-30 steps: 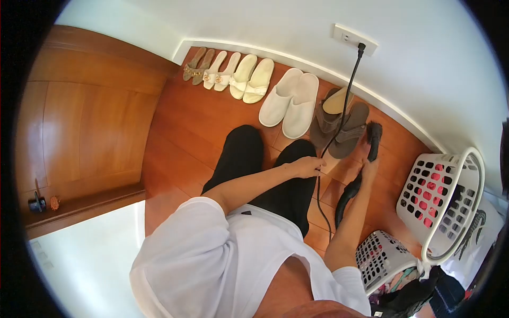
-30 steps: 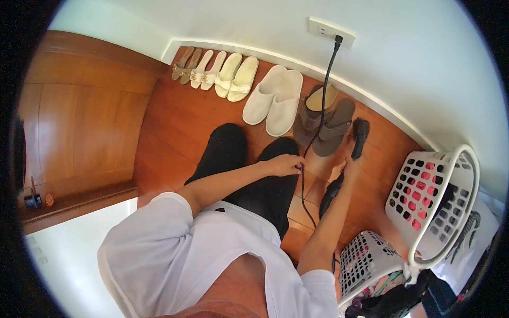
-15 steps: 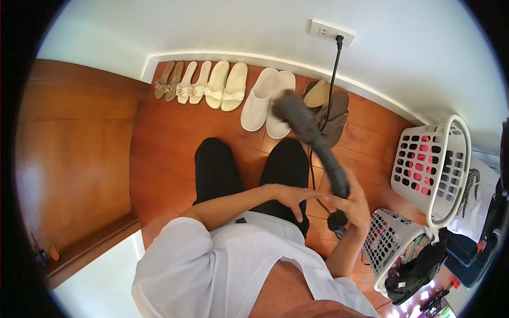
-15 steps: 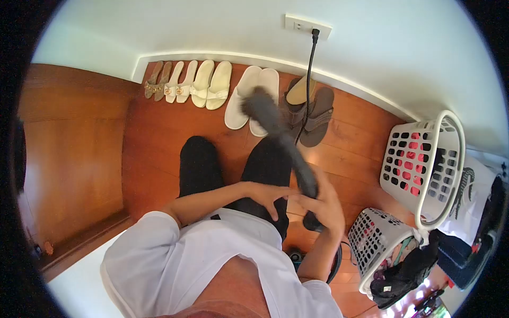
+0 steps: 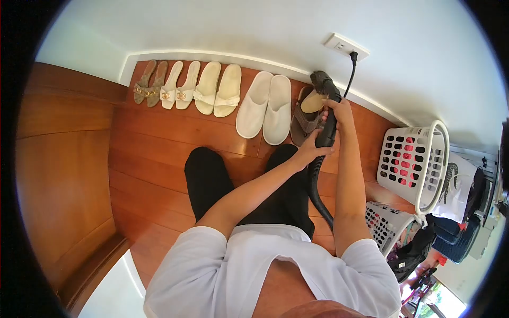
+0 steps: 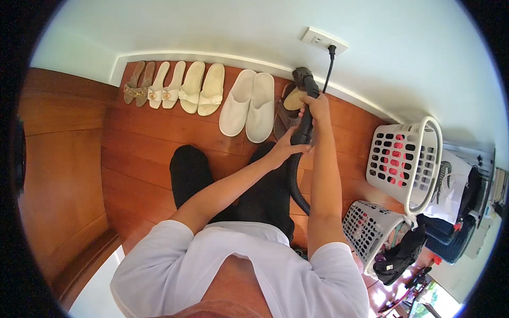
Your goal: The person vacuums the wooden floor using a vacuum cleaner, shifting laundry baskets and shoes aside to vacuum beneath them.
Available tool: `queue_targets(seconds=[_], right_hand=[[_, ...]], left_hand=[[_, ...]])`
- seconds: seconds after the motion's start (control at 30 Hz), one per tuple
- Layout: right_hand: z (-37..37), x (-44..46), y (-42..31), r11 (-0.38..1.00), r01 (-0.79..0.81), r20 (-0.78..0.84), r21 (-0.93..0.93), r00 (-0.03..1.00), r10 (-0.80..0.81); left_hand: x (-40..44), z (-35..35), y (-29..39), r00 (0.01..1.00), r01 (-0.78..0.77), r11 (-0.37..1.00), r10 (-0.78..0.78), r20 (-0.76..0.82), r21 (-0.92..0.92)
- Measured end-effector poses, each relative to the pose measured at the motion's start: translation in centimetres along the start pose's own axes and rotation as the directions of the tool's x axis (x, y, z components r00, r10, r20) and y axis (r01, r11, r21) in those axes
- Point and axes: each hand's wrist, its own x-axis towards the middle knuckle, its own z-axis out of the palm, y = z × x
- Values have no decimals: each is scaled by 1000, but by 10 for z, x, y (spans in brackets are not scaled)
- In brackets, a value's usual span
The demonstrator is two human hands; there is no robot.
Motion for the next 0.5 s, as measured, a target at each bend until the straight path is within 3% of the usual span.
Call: queue_targets(seconds=[0.13, 0.23, 0.33, 0.43, 0.5], right_hand=[[13, 21, 8, 999, -29, -89, -37, 996, 25], [25, 28, 7, 997, -24, -34, -71, 999, 22], [49, 35, 4, 997, -74, -80, -24, 994, 72], [85, 34, -4, 990, -104, -87, -98, 992, 96], [115, 34, -3, 992, -98, -11, -85, 995, 97]], left_hand=[[11, -14, 18, 999, -7, 993, 4, -33, -114], [11, -27, 31, 995, 12, 993, -23, -95, -115], [2, -43, 47, 990, -9, 993, -8, -141, -120], [-10, -63, 60, 983, -43, 991, 18, -183, -130], [-24, -79, 65, 972, -104, 980, 65, -227, -166]])
